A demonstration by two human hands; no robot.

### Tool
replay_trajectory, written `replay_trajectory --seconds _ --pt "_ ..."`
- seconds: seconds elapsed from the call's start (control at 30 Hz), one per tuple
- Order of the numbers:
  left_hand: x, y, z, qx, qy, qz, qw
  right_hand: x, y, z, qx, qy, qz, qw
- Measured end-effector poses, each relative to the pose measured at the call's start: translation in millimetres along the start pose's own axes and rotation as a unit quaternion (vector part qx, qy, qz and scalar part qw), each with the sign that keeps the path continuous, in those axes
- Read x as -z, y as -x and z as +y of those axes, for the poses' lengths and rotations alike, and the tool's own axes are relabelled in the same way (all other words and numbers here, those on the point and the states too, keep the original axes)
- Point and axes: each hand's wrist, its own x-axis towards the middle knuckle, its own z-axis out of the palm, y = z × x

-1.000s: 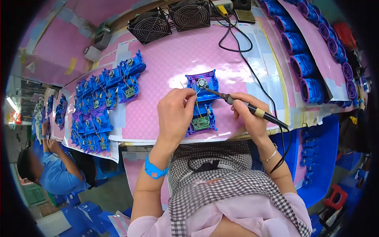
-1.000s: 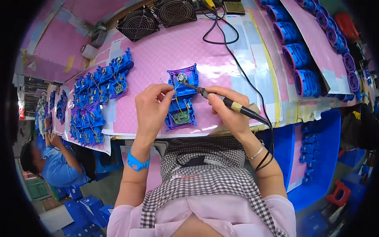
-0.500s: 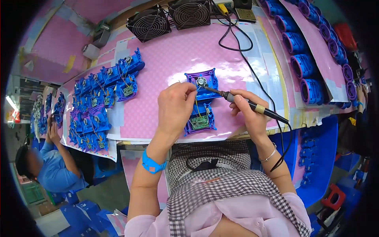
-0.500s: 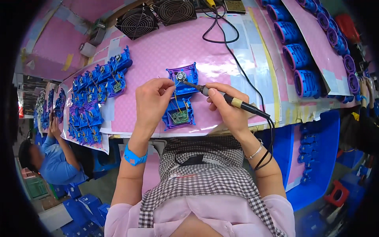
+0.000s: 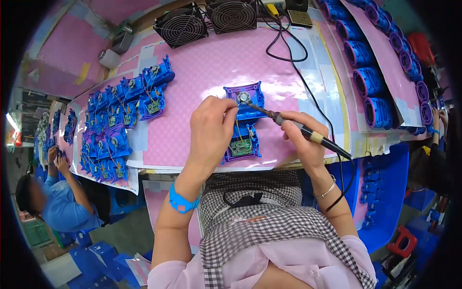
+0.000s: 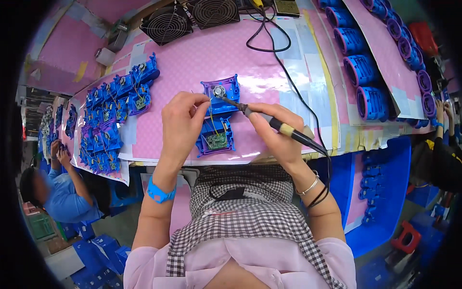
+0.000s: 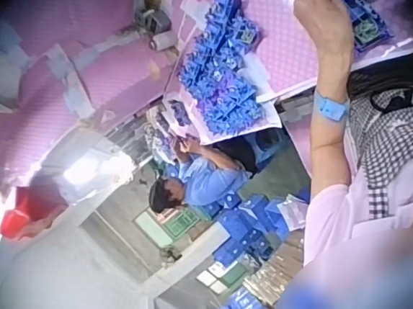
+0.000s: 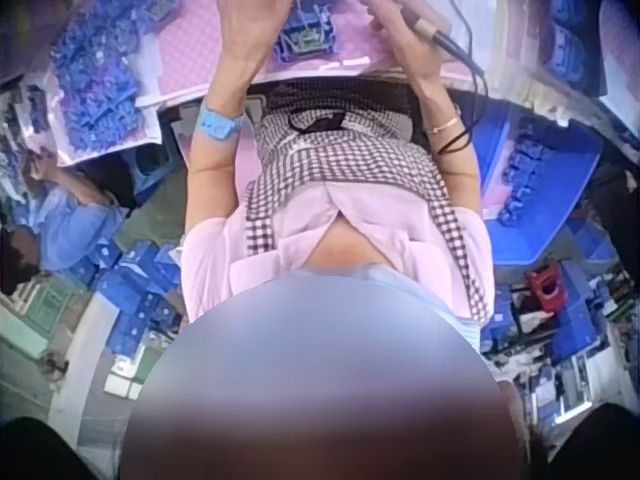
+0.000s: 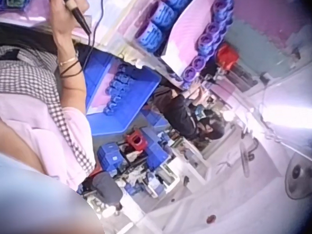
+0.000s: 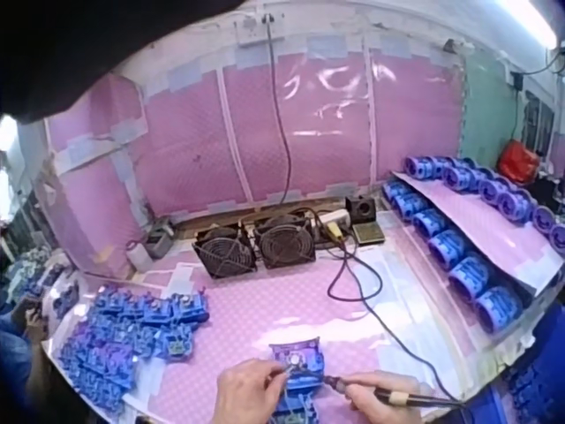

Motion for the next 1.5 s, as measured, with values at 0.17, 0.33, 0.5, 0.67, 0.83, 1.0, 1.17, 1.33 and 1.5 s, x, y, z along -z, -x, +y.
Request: replay_trajectory --seconds 0.17,0.33,0.5,0.67,0.83,1.0,1.17,1.33,1.5 --pt "10.7 15.0 11.0 0.072 0.069 -0.011 0.995 14.8 -0.8 -4.7 0.092 0.066 0.026 0.993" --pt "-3.0 14.3 14.9 -0.016 0.014 0.021 1.000 26.9 -8.5 -5.2 0.031 0.056 0.037 0.997" --pt "-19.2 5.5 16.9 -0.004 -0.022 0.000 1.000 24.2 -11.6 -0.8 0.051 0.072 0.018 0.996" --pt "-23.4 1.9 18.8 0.026 0.014 -0.025 0.999 23.1 -13.5 -0.5 0.051 0.080 0.008 0.995" --pt "-27.4 1.9 17.9 0.019 0.002 -0.014 1.000 23.9 -14.9 -2.8 0.045 0.089 0.003 0.995" --pt "-26.2 5.5 12.7 -0.057 -0.041 0.030 0.997 24.6 -14.0 -4.1 0.062 0.098 -0.002 0.993" --pt "2.2 18.4 -7.7 0.120 0.192 0.203 0.953 24.8 -13.6 -3.8 0.064 0.102 -0.006 0.993" --pt "5.6 20.9 -16.1 0.224 0.145 0.066 0.961 25.6 -12.9 -3.2 0.044 0.059 0.020 0.997" --pt "-7.5 20.8 0.5 0.141 0.127 0.082 0.978 25.9 -10.4 -2.7 0.036 0.076 0.008 0.996"
